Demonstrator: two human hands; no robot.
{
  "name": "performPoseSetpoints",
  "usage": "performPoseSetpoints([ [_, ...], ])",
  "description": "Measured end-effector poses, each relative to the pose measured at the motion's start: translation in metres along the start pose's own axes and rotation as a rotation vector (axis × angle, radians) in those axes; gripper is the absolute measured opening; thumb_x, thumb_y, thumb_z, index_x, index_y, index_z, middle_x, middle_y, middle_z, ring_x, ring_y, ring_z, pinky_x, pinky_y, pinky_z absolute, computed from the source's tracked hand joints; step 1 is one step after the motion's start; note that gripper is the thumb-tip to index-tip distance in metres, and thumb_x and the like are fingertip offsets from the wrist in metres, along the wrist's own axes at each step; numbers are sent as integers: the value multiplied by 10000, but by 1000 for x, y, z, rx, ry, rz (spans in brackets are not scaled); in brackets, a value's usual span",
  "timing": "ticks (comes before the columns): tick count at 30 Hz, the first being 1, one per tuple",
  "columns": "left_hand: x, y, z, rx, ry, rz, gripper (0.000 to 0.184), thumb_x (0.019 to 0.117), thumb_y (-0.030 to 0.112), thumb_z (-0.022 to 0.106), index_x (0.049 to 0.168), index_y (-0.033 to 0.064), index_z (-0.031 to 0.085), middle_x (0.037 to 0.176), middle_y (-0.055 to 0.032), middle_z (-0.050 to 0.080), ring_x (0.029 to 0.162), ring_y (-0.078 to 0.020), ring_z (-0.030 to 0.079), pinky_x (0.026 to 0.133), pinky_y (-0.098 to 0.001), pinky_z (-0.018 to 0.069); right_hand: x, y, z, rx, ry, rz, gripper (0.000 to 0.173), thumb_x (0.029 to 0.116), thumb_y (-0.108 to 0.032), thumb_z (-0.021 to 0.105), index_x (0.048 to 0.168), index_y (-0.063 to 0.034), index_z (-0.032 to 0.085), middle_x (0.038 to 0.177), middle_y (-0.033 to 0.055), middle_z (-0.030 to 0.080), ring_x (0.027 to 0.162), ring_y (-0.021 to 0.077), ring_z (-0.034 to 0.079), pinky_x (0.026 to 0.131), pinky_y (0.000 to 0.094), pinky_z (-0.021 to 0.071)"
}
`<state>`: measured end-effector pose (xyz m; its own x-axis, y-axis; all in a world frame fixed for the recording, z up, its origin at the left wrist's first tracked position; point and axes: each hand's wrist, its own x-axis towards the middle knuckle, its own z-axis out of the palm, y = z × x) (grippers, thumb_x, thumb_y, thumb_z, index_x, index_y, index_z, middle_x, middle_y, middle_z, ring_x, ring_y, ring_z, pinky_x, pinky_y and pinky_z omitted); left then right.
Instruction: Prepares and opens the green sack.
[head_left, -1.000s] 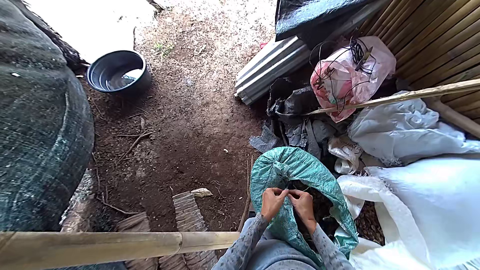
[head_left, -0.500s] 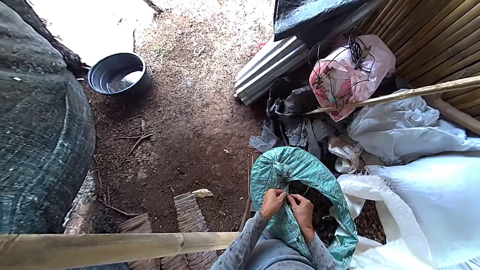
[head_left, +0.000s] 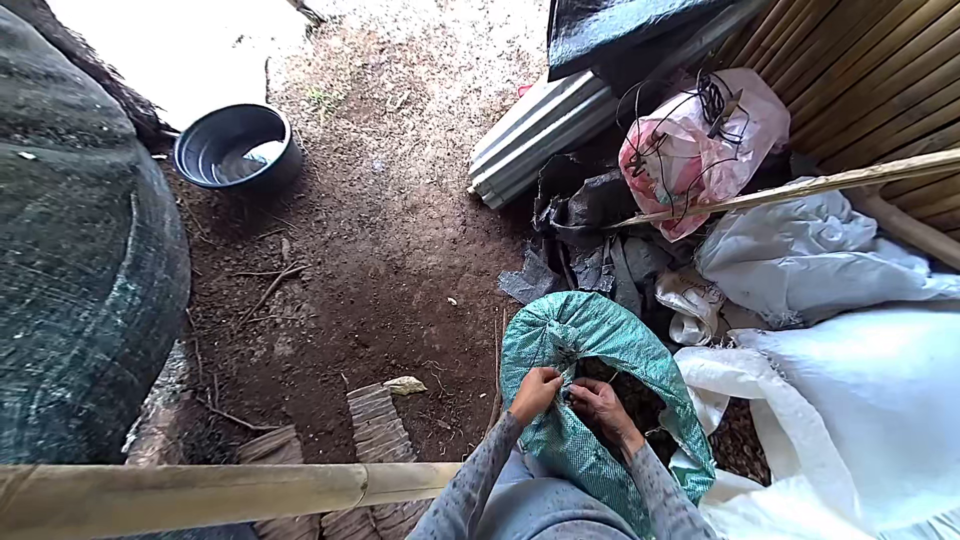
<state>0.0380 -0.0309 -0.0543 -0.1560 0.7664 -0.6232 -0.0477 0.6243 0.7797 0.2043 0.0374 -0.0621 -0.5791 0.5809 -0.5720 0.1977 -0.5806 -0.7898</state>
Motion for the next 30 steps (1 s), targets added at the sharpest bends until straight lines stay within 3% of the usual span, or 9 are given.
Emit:
performPoseSetpoints([
  [4,1,1,-3,-137,-13,-36,208,1065,97,505,1013,-29,662,841,-38,585,706,-81,510,683,-282,454,9,-2,-5,-12,-150,-3,113,1008,-56,552,965,-17,649,826,-14,673,748,70,665,780,271,596],
  [8,-5,7,8,195,22,12,294,1086,126,443,1144,-62,661,1031,-212,672,969,-296,642,915,-485,493,9,-11,-24,-385,-201,-70,184,1013,-112,569,1049,45,658,890,36,671,800,56,650,802,254,567],
  [11,-9,8,18,303,49,43,315,1091,128,420,1177,-70,650,1072,-251,678,1038,-351,661,966,-515,492,4,-37,-29,-836,-220,-84,263,1031,-148,557,1121,73,668,1012,196,692,939,229,669,905,392,524],
  [13,-10,3,16,258,55,83,319,1093,157,435,1139,-62,662,1013,-226,677,967,-317,658,917,-490,499,2,-48,-20,-974,-175,-124,257,1006,-146,574,1091,71,682,1030,239,688,985,310,670,936,452,509],
  [15,-10,-5,12,162,32,145,319,1077,207,502,1103,-56,679,965,-186,673,884,-255,639,860,-445,505,1,-43,-14,-866,-38,-116,218,975,-123,620,1045,69,696,985,212,696,929,272,674,892,426,523],
  [18,-12,-7,9,161,8,179,290,1044,192,556,1152,-50,674,1013,-189,685,905,-247,657,883,-430,522,4,-22,-4,-406,194,11,137,972,-26,639,1021,101,653,850,124,692,737,145,681,740,303,589],
  [21,-15,-4,14,212,55,182,277,1038,172,558,1135,-52,689,999,-201,703,919,-270,675,898,-448,521,2,-13,3,-4,344,123,69,948,45,656,991,64,605,768,77,656,646,107,637,642,250,568],
  [28,-11,-2,-2,172,-8,164,286,1055,175,533,1143,-40,699,1015,-180,703,924,-242,668,887,-442,523,-1,-22,-2,344,133,279,86,986,31,523,983,-35,578,748,39,655,577,75,587,556,222,515],
  [30,-12,1,-5,191,-33,178,287,1056,172,536,1145,-45,701,1045,-194,708,975,-250,672,929,-448,510,-2,-24,-1,347,90,285,155,1002,-16,469,915,-52,593,734,25,649,553,59,552,520,205,467],
])
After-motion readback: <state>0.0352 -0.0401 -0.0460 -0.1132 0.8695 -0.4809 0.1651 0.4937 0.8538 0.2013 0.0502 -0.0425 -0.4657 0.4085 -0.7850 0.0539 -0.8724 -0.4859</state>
